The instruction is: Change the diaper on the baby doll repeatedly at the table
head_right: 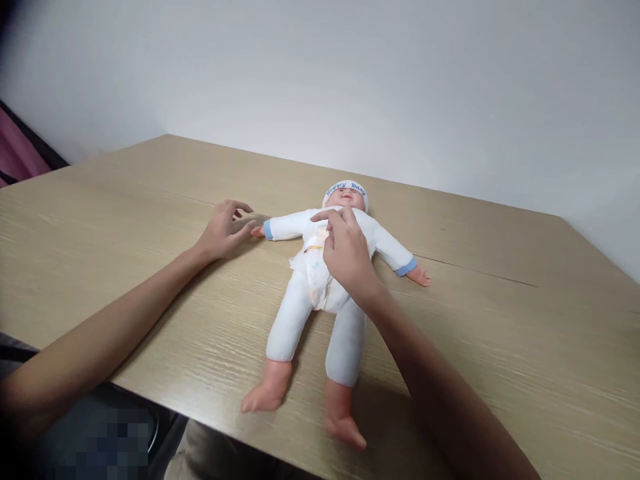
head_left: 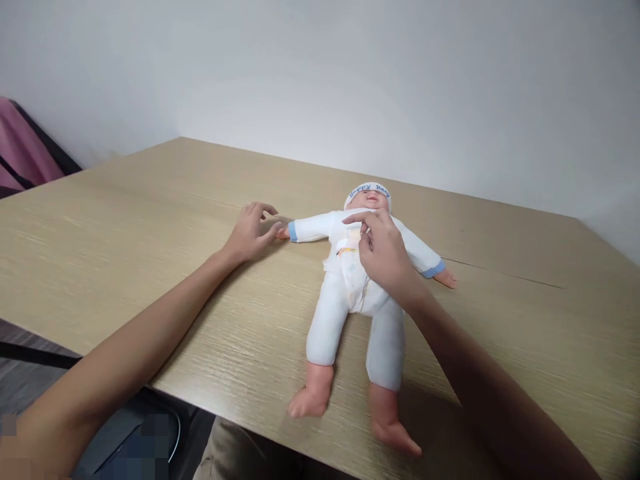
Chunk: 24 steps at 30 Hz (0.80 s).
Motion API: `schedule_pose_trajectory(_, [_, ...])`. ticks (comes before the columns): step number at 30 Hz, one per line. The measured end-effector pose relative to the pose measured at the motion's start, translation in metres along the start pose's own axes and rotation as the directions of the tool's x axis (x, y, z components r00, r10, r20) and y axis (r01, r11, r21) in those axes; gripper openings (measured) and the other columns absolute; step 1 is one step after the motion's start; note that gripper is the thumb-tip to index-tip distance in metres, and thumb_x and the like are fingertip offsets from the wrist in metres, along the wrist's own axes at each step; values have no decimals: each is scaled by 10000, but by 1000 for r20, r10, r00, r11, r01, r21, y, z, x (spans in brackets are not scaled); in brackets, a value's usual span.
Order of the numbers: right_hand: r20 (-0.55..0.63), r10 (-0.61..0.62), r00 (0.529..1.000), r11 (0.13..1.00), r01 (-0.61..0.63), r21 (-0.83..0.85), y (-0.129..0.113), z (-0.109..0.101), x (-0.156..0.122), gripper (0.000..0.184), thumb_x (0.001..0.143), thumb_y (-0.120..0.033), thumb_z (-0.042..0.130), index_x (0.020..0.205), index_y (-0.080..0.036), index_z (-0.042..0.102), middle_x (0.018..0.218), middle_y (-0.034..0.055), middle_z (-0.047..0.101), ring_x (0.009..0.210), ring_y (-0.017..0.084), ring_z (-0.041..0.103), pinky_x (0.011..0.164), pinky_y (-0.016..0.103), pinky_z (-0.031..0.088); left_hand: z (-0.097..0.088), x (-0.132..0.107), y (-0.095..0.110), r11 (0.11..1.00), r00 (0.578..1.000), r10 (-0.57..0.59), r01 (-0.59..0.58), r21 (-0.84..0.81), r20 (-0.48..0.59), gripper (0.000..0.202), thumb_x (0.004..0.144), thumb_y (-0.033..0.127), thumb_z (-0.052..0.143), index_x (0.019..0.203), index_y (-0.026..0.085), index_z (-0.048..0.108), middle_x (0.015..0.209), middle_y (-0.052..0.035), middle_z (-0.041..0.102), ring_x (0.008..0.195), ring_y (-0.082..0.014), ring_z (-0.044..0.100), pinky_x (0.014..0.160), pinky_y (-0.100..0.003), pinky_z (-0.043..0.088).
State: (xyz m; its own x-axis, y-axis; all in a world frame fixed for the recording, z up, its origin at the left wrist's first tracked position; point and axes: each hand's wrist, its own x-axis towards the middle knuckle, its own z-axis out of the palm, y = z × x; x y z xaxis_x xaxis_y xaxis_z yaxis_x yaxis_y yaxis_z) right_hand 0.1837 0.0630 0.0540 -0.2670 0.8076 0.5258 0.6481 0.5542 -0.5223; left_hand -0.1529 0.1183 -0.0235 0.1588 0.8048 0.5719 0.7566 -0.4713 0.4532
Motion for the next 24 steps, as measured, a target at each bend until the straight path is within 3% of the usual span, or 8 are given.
schedule_pose_trajectory(4, [0,-20,1000,999,20,27,3,-8,1,534,861,42,442,1173,-237,773,1242,113,638,1075,261,678,950,431,572,-8,-1,-19,998,993,-44,49,-43,108,381,1046,552,594,1177,213,708,1231,-134,769,1114,-324,656,1024,-529,531])
schedule_pose_trajectory(8, [-32,-34,999,999,35,25,-1,-20,3,506,883,15,461,1178,-251,776,1263,107,665,1047,254,681,953,426,573,-13,1,-15,999,978,2,9,-50,207,415,1065,593,555,1127,231,748,1162,-112,805,1048,-305,678,1038,-529,518])
schedule_pose_trajectory(11, [-64,-18,998,1000,19,3,-10,-27,4,465,915,-18,481,1177,-261,778,1256,96,692,955,239,668,922,424,567,-15,2,-11,998,958,46,-29,-63,283,419,1016,636,634,1133,254,759,1153,-101,816,1071,-307,680,1060,-512,504])
schedule_pose_trajectory(16, [-66,29,997,999,-30,-11,-17,-27,5,316,985,-135,556,1161,-287,770,1276,82,701,814,217,619,820,422,566,-14,1,-10,996,965,60,-43,-72,256,395,954,622,719,1102,256,747,1153,-99,806,1112,-319,675,1078,-497,484])
schedule_pose_trajectory(24, [33,77,997,997,-77,14,-4,-13,0,170,1022,-277,638,1157,-250,738,1259,90,728,892,220,653,906,423,563,-18,2,-12,997,973,27,-9,-79,229,403,999,591,690,1161,227,753,1244,-114,794,1101,-287,684,1041,-444,506])
